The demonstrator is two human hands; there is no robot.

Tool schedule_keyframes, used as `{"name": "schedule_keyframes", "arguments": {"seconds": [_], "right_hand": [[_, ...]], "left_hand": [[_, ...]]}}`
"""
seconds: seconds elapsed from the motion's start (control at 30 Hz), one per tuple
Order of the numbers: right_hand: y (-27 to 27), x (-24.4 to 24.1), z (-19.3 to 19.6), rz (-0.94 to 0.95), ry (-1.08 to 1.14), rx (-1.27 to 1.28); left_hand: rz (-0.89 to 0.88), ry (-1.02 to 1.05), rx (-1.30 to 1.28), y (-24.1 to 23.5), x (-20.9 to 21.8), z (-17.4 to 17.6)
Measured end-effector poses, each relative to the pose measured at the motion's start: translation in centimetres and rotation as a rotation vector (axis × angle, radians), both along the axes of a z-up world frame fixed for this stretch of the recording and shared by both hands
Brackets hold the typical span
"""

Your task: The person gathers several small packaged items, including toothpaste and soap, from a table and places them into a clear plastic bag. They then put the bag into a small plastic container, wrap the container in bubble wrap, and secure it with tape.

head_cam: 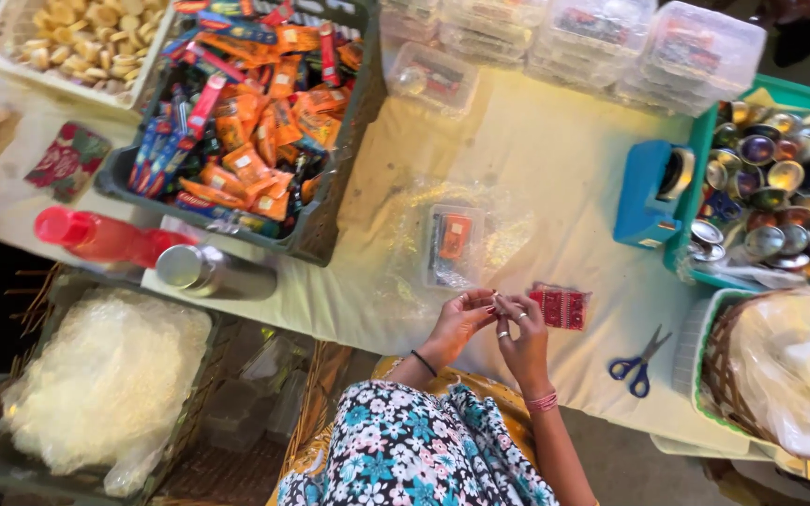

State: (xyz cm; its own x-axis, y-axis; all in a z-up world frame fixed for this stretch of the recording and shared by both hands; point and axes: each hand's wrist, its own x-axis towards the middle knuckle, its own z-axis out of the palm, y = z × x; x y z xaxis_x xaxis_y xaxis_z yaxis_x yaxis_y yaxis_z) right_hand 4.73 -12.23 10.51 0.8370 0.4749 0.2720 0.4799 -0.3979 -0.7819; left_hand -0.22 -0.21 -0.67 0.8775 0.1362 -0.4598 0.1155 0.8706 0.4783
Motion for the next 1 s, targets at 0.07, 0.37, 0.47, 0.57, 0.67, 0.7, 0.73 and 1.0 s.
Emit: {"name": "schedule_keyframes", "arguments": {"seconds": [0.07,0.37,0.47,0.57,0.67,0.7,0.73,1.0], "right_hand": [[-0.9,0.8,-1.4,-0.010,0.010,-0.027],[-2.0,2.2,-2.7,-0.145,0.326,0.012],[-1.5,2.7,-2.2,-0.120,0.302,0.079],[-1.4,3.0,-3.0,-0.058,0.343,0.145],[-1.8,2.9,-4.1,-0.045,0.348,0.131],[-1.9,2.9,-4.5,-0.058,0.305,0.103],[-2.3,3.0,-4.4,-0.062,0.303,0.104],[-16.0,1.3,-3.1,-0.478,0.409,-0.532]], "left_hand": [[-0.035,-0.001,0.009,-0.3,0.6,-0.5],[-0.195,0.117,0.123,-0.8,1.9,-0.3],[-0.187,0.167,0.122,-0.4,1.9,-0.3],[-0.180,0.190,0.061,0.1,1.9,-1.1],[-0.195,0.162,0.123,0.7,2.0,0.2],[-0.223,0.153,0.220,1.1,2.2,1.0],[-0.227,0.151,0.220,1.2,2.5,1.7],[0.149,0.023,1.777,5.9,1.9,6.2]]}}
